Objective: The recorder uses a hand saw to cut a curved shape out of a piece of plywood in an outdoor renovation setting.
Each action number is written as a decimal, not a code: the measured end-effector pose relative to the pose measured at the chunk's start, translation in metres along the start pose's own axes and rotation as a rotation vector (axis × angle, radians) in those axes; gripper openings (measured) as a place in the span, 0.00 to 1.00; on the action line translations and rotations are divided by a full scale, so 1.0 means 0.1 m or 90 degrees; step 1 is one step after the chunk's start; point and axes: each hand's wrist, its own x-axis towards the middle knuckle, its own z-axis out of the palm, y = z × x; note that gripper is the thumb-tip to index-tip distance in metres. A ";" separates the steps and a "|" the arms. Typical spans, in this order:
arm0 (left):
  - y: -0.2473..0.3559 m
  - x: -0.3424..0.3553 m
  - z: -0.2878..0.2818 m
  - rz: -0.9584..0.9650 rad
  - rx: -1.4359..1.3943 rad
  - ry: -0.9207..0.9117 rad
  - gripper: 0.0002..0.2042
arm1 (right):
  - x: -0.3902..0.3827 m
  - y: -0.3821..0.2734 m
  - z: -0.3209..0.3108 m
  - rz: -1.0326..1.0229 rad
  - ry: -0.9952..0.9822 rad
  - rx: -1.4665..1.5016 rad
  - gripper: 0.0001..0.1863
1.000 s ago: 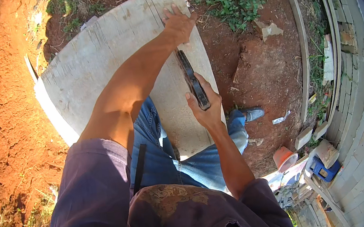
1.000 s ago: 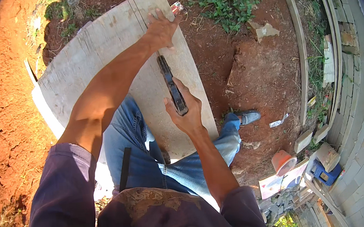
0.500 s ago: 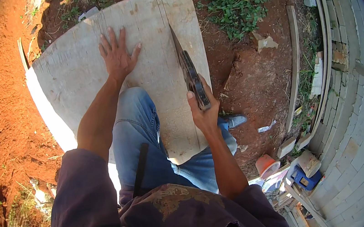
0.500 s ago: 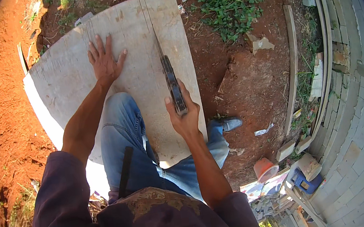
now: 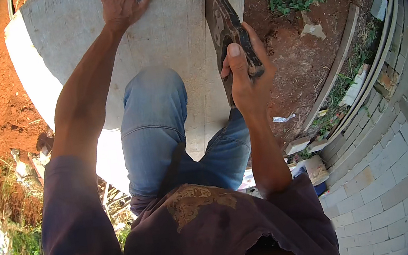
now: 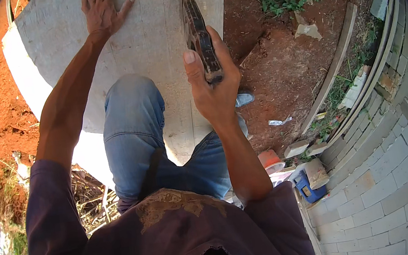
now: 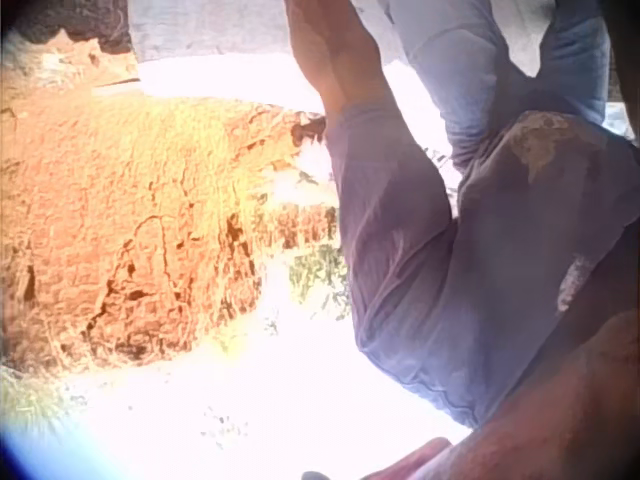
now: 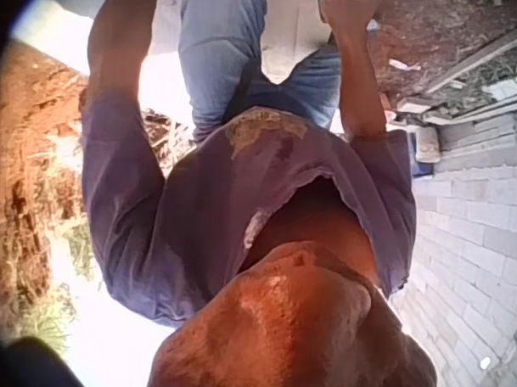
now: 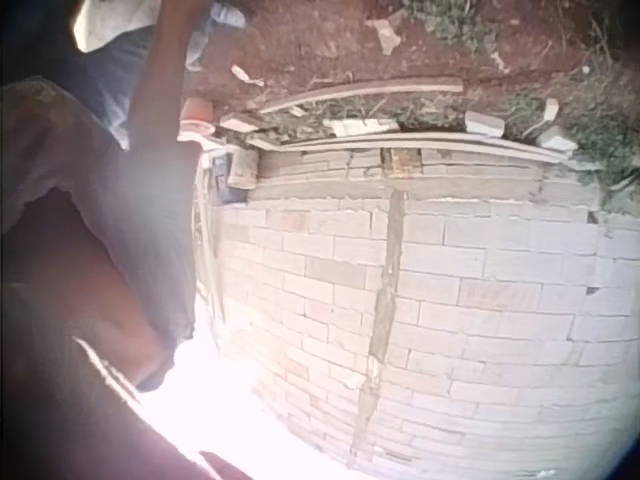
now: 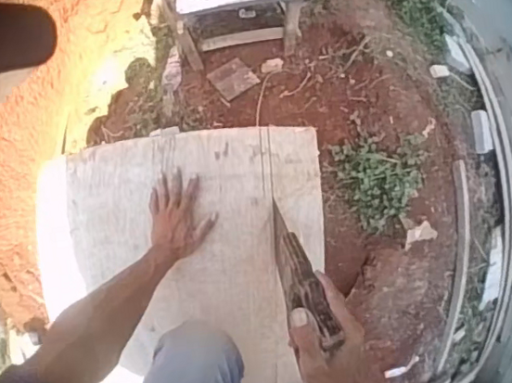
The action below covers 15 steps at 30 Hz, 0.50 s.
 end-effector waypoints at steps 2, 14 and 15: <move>0.09 0.04 -0.19 -0.091 0.050 -0.124 0.42 | 0.03 0.02 0.02 -0.003 -0.015 -0.016 0.28; -0.10 -0.07 0.08 -0.024 0.039 0.007 0.40 | 0.01 0.11 0.13 -0.082 0.070 -0.048 0.28; -0.18 -0.12 0.16 0.022 0.015 0.094 0.38 | -0.04 0.11 0.18 -0.082 0.079 -0.065 0.28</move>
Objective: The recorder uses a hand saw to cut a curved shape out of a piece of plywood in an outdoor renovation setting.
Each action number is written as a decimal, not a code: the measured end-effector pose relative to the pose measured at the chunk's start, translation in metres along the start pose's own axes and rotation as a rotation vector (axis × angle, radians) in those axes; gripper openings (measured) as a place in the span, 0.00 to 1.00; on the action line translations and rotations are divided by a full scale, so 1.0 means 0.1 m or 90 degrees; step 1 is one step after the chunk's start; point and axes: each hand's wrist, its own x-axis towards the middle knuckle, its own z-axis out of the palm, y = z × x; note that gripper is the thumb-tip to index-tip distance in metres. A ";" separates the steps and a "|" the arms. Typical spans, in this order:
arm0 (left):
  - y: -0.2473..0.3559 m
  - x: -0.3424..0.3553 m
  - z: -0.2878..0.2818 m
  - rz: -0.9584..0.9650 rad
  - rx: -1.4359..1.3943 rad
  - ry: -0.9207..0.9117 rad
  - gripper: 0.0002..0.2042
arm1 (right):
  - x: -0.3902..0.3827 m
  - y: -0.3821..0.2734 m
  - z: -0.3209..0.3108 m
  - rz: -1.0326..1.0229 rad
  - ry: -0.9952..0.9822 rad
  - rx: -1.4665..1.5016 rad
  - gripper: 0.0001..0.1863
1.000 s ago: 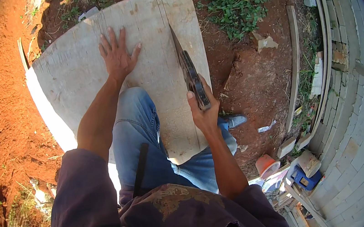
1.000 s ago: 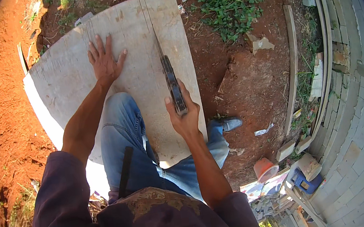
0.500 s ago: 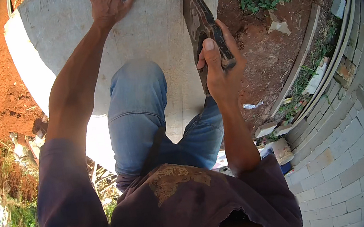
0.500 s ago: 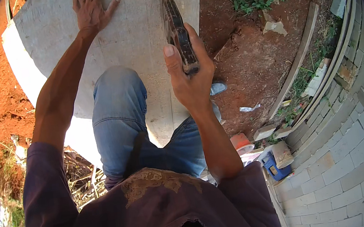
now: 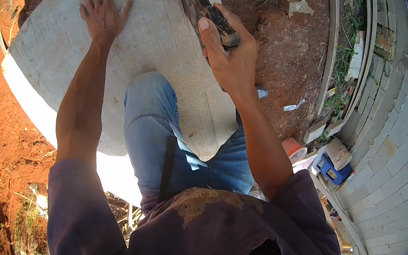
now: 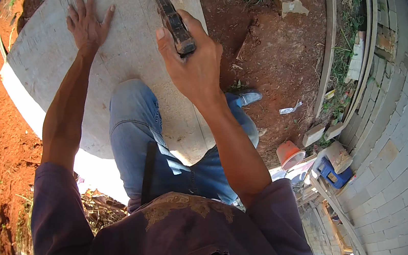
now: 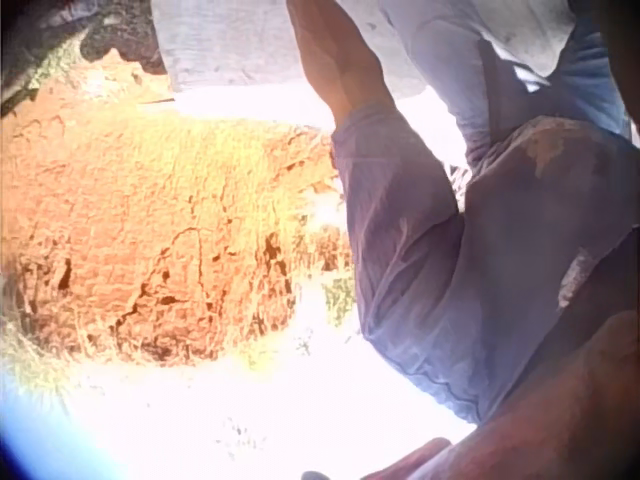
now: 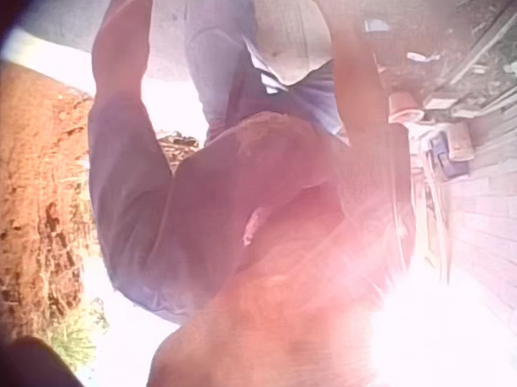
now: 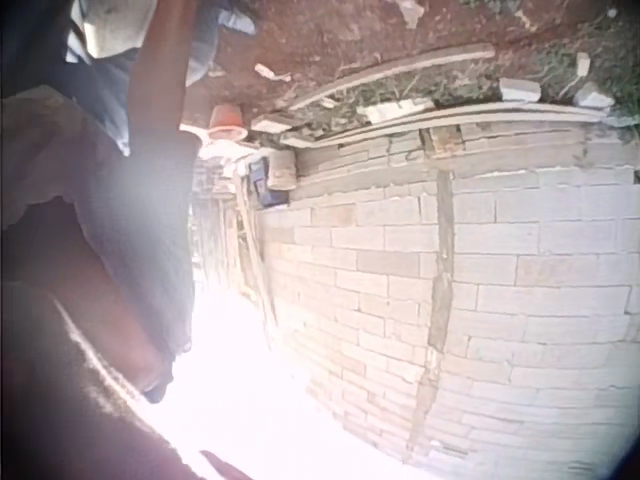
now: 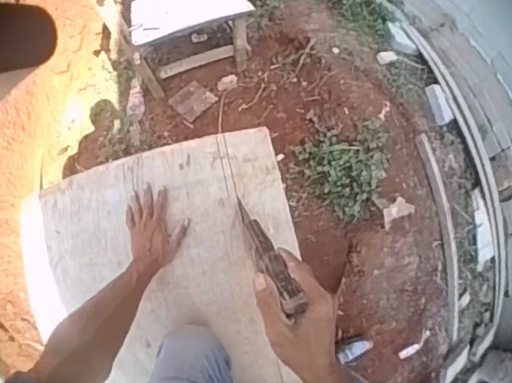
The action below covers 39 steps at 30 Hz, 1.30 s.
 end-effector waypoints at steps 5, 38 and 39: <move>0.12 0.04 -0.04 -0.024 -0.014 -0.003 0.38 | -0.11 -0.09 0.08 0.061 0.048 -0.046 0.24; 0.27 0.27 -0.34 -0.095 -0.013 -0.085 0.41 | -1.63 -0.34 -0.45 0.140 0.091 -0.077 0.21; 0.31 0.19 -0.51 -0.171 -0.021 -0.254 0.43 | -2.07 -0.54 -0.68 0.126 0.070 -0.119 0.28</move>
